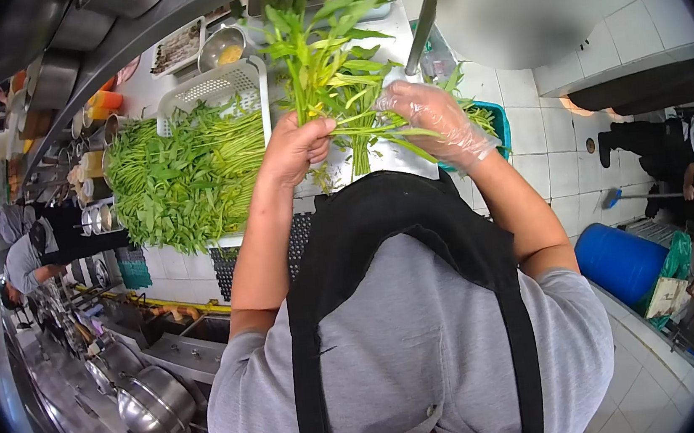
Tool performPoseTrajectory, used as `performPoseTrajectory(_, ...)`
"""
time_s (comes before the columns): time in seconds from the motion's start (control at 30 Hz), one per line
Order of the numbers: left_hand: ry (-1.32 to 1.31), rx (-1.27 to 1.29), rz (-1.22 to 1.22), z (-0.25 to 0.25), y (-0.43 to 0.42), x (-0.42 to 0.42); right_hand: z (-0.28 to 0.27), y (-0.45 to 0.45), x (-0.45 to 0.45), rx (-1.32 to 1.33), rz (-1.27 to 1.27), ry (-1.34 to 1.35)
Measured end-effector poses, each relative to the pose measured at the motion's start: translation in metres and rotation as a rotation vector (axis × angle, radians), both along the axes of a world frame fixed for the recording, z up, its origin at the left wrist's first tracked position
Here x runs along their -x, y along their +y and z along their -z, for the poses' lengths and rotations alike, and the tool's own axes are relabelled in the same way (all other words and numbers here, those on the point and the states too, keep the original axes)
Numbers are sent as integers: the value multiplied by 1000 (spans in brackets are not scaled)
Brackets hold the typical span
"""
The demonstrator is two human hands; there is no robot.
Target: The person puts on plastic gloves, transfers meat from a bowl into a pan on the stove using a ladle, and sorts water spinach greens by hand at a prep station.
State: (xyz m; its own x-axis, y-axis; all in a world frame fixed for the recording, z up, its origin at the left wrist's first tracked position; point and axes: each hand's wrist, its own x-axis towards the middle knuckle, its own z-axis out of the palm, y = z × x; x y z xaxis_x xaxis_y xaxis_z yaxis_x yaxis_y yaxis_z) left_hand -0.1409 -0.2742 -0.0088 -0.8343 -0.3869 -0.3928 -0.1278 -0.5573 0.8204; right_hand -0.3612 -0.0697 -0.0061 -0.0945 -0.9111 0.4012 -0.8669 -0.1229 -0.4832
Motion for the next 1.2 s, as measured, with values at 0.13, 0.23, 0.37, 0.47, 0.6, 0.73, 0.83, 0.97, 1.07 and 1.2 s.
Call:
performPoseTrajectory(0.13,-17,29,-2,5,6,1,37,-10,-7,29,222,-505)
performPoseTrajectory(0.23,-48,82,-48,9,6,-5,24,-7,16,-88,611,-976)
performPoseTrajectory(0.37,-86,123,-135,7,11,-9,34,22,31,-70,517,-1145)
performPoseTrajectory(0.47,-55,55,-221,18,13,-4,19,24,8,-168,404,-1165)
performPoseTrajectory(0.6,64,52,-151,26,31,14,1,-10,-34,-332,271,-1070)
performPoseTrajectory(0.73,59,83,-73,30,43,30,12,-39,-51,-140,443,-1261)
performPoseTrajectory(0.83,24,219,-151,40,30,31,-5,-23,-29,-71,610,-1197)
performPoseTrajectory(0.97,-145,333,-78,45,10,8,29,32,28,-19,772,-845)
performPoseTrajectory(1.07,-68,595,-155,52,7,-1,105,75,71,-390,930,-482)
performPoseTrajectory(1.2,-282,462,-175,66,-5,-11,127,99,63,-660,1026,-282)
